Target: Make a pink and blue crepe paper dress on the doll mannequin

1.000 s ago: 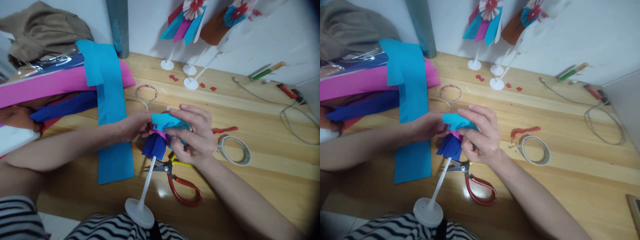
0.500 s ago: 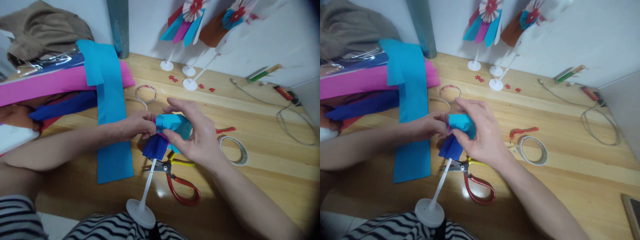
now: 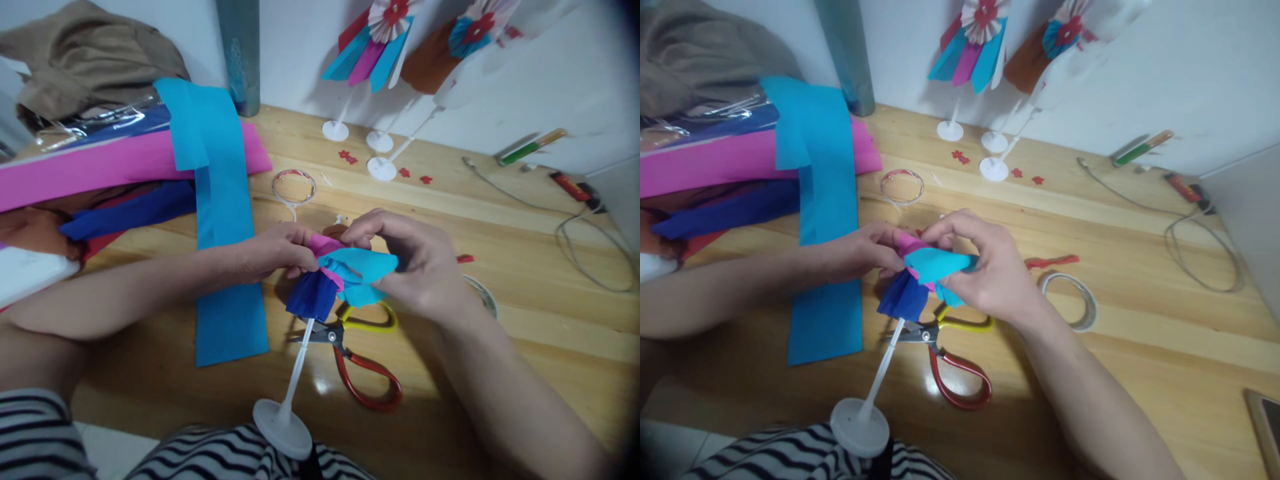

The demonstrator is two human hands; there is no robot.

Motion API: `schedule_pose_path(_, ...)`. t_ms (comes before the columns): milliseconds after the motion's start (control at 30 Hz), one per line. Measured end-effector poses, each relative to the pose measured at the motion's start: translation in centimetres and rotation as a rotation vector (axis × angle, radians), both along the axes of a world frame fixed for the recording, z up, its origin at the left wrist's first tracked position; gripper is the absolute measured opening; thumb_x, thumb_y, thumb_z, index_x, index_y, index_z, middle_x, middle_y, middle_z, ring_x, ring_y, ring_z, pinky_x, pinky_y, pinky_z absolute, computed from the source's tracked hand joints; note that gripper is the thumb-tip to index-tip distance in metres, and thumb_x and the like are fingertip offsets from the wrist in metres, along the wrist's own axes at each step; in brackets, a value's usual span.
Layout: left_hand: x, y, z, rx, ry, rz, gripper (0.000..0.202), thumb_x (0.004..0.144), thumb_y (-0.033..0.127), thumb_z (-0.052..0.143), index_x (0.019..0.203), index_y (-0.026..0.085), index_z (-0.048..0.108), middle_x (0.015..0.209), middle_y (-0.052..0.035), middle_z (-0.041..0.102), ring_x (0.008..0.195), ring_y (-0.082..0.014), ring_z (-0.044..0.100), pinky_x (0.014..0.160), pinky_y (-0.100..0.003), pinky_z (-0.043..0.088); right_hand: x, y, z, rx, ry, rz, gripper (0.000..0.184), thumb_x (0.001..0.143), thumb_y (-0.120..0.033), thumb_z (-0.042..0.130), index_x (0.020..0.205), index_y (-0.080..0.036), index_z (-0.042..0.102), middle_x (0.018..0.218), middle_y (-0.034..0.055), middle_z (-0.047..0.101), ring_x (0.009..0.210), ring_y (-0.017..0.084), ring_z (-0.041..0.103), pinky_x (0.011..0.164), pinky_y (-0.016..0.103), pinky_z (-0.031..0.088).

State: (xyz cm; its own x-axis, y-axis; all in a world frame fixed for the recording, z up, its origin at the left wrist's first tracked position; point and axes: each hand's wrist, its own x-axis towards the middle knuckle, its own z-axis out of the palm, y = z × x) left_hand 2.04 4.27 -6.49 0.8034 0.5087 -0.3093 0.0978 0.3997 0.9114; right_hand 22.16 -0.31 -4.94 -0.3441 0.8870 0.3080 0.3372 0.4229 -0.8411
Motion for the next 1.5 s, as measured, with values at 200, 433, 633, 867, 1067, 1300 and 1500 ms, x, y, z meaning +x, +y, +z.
schedule_pose_path(200,0.1,-0.1,0.0,-0.083,0.007,0.106,0.005,0.059,0.009,0.055,0.056,0.012,0.055,0.050,0.0000,0.050,0.047,-0.0081,0.043,0.047,-0.022,0.033,-0.2,0.1,0.1,0.220,-0.146,0.107,0.006,0.079,-0.025,0.076,0.083,-0.026,0.071,0.082,0.0025,0.068,0.086,0.021,0.065,0.075,0.037,0.053)
schedule_pose_path(433,0.1,0.0,-0.6,-0.113,-0.004,0.139,0.017,0.082,0.017,0.059,0.066,0.010,0.058,0.054,0.0015,0.052,0.046,-0.0059,0.043,0.045,-0.018,0.032,1.1,1.3,-0.6,0.163,-0.007,0.276,0.011,0.082,-0.035,0.077,0.086,-0.025,0.073,0.096,0.0063,0.071,0.103,0.024,0.066,0.087,0.040,0.056)
schedule_pose_path(633,0.1,-0.2,-0.1,0.009,-0.031,0.097,0.029,0.086,0.012,0.055,0.057,0.012,0.054,0.047,0.0045,0.045,0.045,-0.0046,0.038,0.048,-0.019,0.028,0.2,0.6,-0.2,0.322,-0.167,0.156,0.021,0.078,-0.021,0.077,0.098,-0.022,0.072,0.100,0.0084,0.070,0.104,0.025,0.065,0.093,0.045,0.053)
schedule_pose_path(867,0.0,-0.4,-0.7,0.019,-0.036,0.114,0.034,0.085,0.025,0.062,0.055,0.014,0.051,0.047,0.0040,0.045,0.045,-0.0054,0.038,0.047,-0.020,0.027,-0.5,0.1,0.0,0.352,-0.097,0.151,0.009,0.081,-0.020,0.073,0.086,-0.027,0.070,0.092,0.0040,0.071,0.098,0.026,0.067,0.097,0.051,0.051)
schedule_pose_path(1067,0.1,-0.3,-0.8,-0.021,-0.023,0.143,0.025,0.081,0.025,0.066,0.061,0.012,0.059,0.047,0.0038,0.047,0.044,-0.0054,0.039,0.046,-0.019,0.028,0.7,0.8,-0.2,0.323,-0.052,0.294,0.018,0.078,-0.022,0.078,0.094,-0.030,0.075,0.101,0.0073,0.072,0.111,0.029,0.064,0.098,0.050,0.052)
schedule_pose_path(1300,0.3,-0.5,-0.1,-0.058,0.023,0.147,0.025,0.090,0.012,0.056,0.066,0.009,0.063,0.045,0.0033,0.045,0.045,-0.0052,0.037,0.046,-0.018,0.026,0.9,1.2,-0.4,0.284,0.037,0.370,0.010,0.084,-0.024,0.074,0.088,-0.032,0.076,0.093,0.0047,0.073,0.105,0.028,0.067,0.092,0.052,0.056)
schedule_pose_path(1500,0.5,-0.6,-0.3,-0.091,0.024,0.188,0.031,0.092,0.011,0.054,0.061,0.012,0.058,0.046,0.0028,0.046,0.043,-0.0053,0.036,0.044,-0.019,0.025,0.7,1.1,-0.4,0.261,-0.037,0.286,0.019,0.081,-0.024,0.076,0.099,-0.031,0.075,0.090,0.0040,0.072,0.096,0.025,0.068,0.091,0.047,0.055)
